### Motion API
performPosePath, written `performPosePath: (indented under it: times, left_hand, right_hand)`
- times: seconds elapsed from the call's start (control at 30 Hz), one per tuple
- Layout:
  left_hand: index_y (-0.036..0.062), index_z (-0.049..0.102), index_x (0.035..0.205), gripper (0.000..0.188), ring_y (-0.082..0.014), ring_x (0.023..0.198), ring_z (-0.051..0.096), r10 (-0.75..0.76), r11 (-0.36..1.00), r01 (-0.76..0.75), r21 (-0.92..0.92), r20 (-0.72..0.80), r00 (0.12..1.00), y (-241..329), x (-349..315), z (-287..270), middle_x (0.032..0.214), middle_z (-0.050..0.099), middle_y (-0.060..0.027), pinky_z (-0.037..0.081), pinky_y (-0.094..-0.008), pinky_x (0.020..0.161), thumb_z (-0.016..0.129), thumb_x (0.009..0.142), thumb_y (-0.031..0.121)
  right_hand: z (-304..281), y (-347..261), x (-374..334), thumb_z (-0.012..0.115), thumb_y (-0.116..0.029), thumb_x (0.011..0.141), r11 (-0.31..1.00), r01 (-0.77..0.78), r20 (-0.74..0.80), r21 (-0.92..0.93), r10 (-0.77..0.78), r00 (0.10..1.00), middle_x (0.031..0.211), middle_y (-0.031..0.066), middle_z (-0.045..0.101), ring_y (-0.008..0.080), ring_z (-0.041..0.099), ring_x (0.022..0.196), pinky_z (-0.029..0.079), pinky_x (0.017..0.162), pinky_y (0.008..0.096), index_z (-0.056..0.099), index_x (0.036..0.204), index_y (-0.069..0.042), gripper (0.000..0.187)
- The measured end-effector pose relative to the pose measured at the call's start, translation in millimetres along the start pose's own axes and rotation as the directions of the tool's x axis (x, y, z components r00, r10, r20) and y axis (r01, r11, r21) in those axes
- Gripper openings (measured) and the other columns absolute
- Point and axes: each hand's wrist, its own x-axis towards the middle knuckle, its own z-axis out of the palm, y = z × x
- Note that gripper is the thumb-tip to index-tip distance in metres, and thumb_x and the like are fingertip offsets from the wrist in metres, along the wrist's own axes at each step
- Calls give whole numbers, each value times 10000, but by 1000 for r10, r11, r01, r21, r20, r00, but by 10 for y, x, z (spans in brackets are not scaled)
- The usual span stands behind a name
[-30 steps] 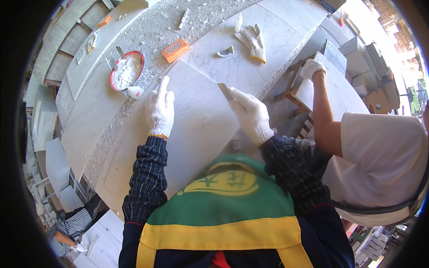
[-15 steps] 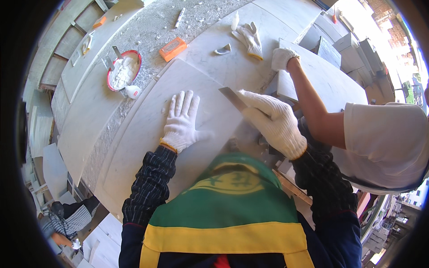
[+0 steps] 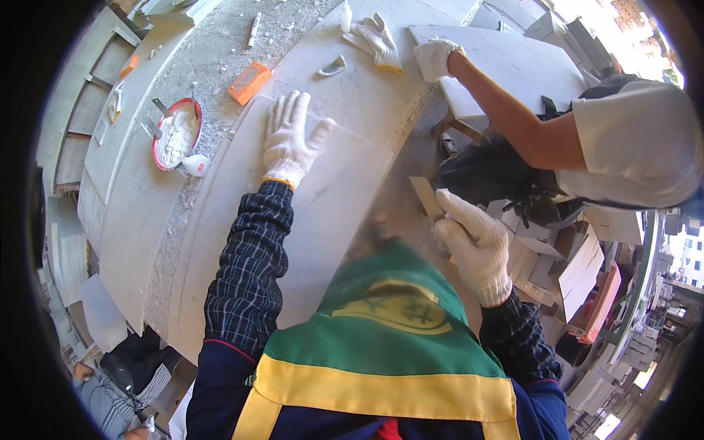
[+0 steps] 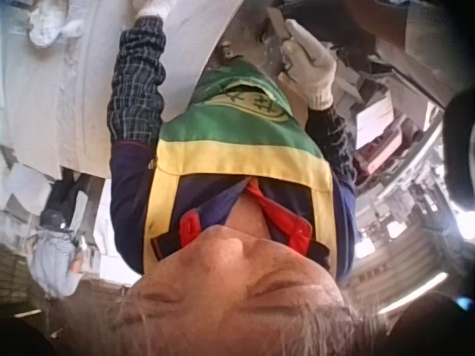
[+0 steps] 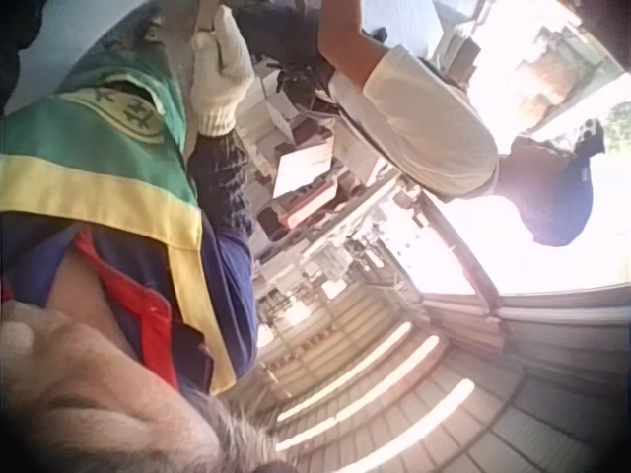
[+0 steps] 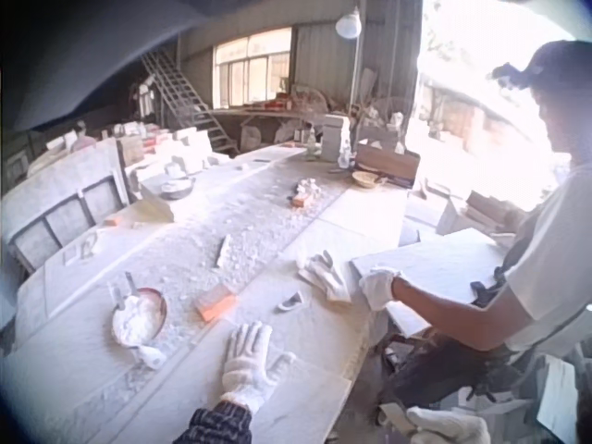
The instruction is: The person applies a white paste into the seams between large white stone slabs using a small putty knife. They repeatedly scoop paste from a red bowl and spread it along the joints, smoothing the surface with the tool.
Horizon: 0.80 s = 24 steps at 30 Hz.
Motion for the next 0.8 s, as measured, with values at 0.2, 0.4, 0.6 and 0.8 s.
performPosePath:
  times: [0.2,0.4,0.6,0.8]
  left_hand:
    - [-33,523,1518,508,-335,1505,449,-194,618,63,-784,-74,978,47,-308,-79,1587,522,-205,307,-408,1267,449,1150,308]
    - [-19,553,1495,477,-336,1482,482,-161,725,86,-684,-47,986,333,-440,58,1560,551,-207,339,-412,1249,428,1151,286]
    - [-5,583,1473,454,-338,1460,515,-200,815,128,-565,-66,978,-33,-678,-374,1533,580,-209,371,-417,1231,406,1153,264]
    - [10,759,1195,212,-297,1270,662,-415,853,323,-410,-158,896,-563,-1316,-866,1294,737,-151,492,-406,1106,684,1029,119]
  right_hand:
    - [-120,306,-88,666,0,991,969,-162,-28,188,171,985,1011,38,739,72,629,787,533,711,231,679,1394,15,404]
    - [33,457,130,669,-53,1009,988,-133,79,77,127,989,967,56,721,84,625,780,540,699,234,680,1408,-3,402]
    - [491,444,601,665,-78,1011,984,179,354,12,-172,919,915,56,722,123,650,813,560,773,277,687,1378,17,380]
    - [1000,517,1204,669,-183,993,911,246,385,-331,-107,916,1033,181,776,268,755,924,583,870,337,734,1304,-38,349]
